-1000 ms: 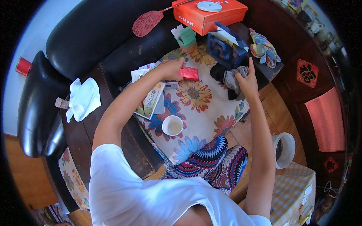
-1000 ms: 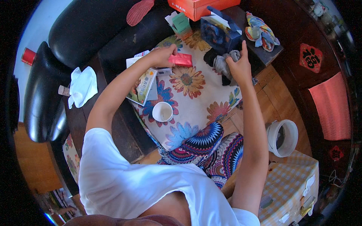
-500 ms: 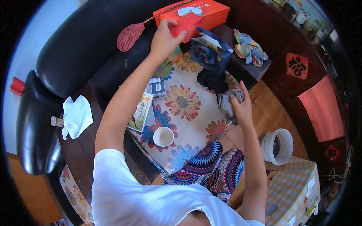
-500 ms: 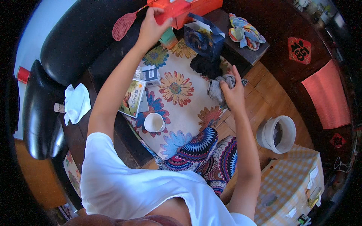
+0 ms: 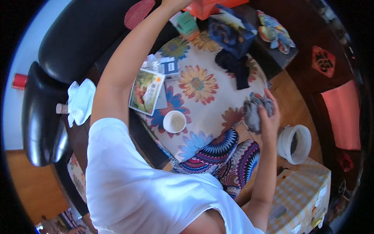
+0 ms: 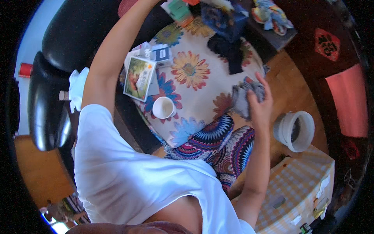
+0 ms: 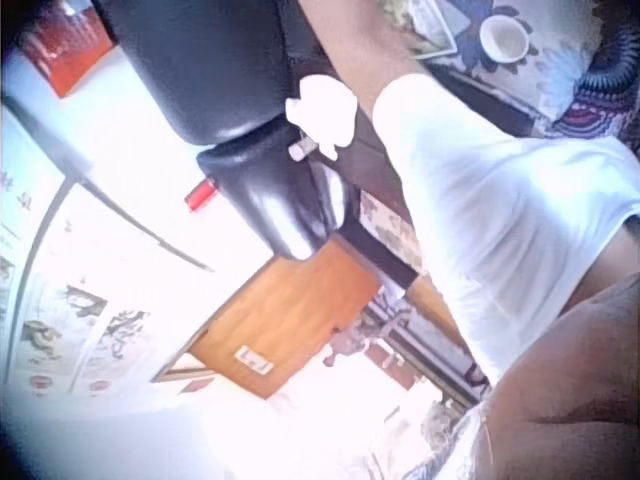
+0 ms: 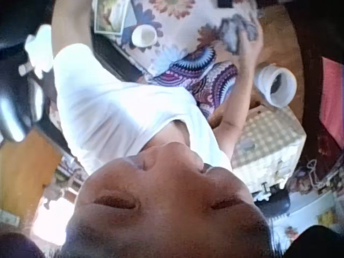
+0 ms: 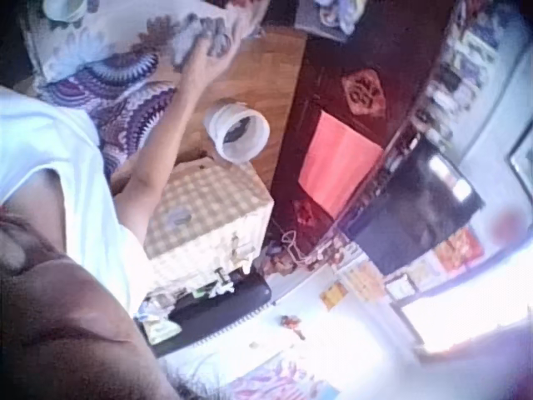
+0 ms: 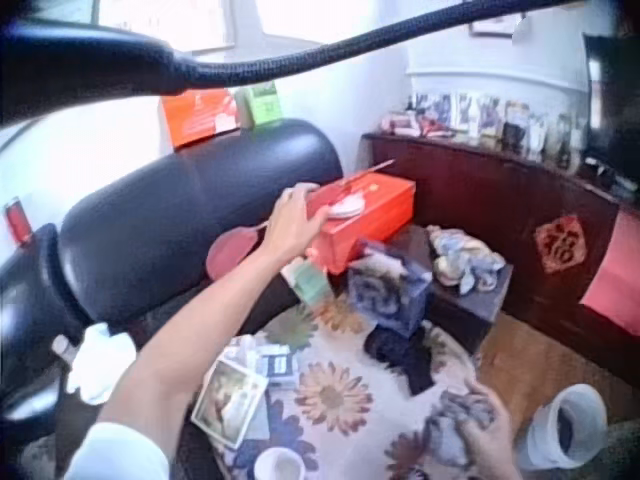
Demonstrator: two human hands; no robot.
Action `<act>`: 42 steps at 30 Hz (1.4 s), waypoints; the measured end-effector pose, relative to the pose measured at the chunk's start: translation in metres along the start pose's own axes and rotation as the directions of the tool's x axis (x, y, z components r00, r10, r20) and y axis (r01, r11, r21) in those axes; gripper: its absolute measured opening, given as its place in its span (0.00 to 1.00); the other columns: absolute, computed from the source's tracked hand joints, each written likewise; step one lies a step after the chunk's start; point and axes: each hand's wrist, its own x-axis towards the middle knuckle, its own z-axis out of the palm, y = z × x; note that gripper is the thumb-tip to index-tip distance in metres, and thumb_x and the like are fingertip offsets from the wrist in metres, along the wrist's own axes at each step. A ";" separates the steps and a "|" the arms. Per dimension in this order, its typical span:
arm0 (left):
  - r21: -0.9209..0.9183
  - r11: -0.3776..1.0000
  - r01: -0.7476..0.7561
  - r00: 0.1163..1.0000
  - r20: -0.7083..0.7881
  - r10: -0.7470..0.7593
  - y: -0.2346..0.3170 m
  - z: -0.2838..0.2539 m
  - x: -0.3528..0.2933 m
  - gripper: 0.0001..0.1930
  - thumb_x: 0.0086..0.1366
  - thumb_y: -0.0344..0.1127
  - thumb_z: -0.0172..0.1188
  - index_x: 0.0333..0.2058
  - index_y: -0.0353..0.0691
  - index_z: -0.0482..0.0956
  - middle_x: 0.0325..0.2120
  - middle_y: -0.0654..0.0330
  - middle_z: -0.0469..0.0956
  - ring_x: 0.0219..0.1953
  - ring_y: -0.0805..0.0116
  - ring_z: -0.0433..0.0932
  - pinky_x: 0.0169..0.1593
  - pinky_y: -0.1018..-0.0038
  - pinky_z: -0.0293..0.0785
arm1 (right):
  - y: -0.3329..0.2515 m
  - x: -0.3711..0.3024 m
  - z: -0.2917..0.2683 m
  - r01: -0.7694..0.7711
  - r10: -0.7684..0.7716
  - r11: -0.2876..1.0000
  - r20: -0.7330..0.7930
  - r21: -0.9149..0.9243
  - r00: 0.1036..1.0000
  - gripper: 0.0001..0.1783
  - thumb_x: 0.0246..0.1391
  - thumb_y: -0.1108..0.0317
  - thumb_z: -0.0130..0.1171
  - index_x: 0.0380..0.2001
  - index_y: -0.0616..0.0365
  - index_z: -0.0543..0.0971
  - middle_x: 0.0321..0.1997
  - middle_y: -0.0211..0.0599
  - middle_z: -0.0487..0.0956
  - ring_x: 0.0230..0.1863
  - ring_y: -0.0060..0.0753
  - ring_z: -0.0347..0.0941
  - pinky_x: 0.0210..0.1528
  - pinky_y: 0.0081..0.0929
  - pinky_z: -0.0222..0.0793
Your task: The person clears items from a low wooden table, wipes the surface with a cloth, and then cleans a small white cup. The person uses a gray cloth and a colorful cloth to wipe the table and the cup.
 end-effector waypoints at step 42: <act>-0.075 0.929 0.362 0.526 0.839 -0.138 0.049 -0.180 -0.217 0.51 0.41 0.57 0.83 0.61 0.42 0.71 0.54 0.49 0.75 0.55 0.49 0.79 0.56 0.60 0.77 | 0.033 -0.047 0.170 0.577 0.006 0.523 0.680 -0.627 0.733 0.36 0.48 0.50 0.74 0.61 0.39 0.76 0.47 0.40 0.85 0.37 0.53 0.84 0.35 0.48 0.80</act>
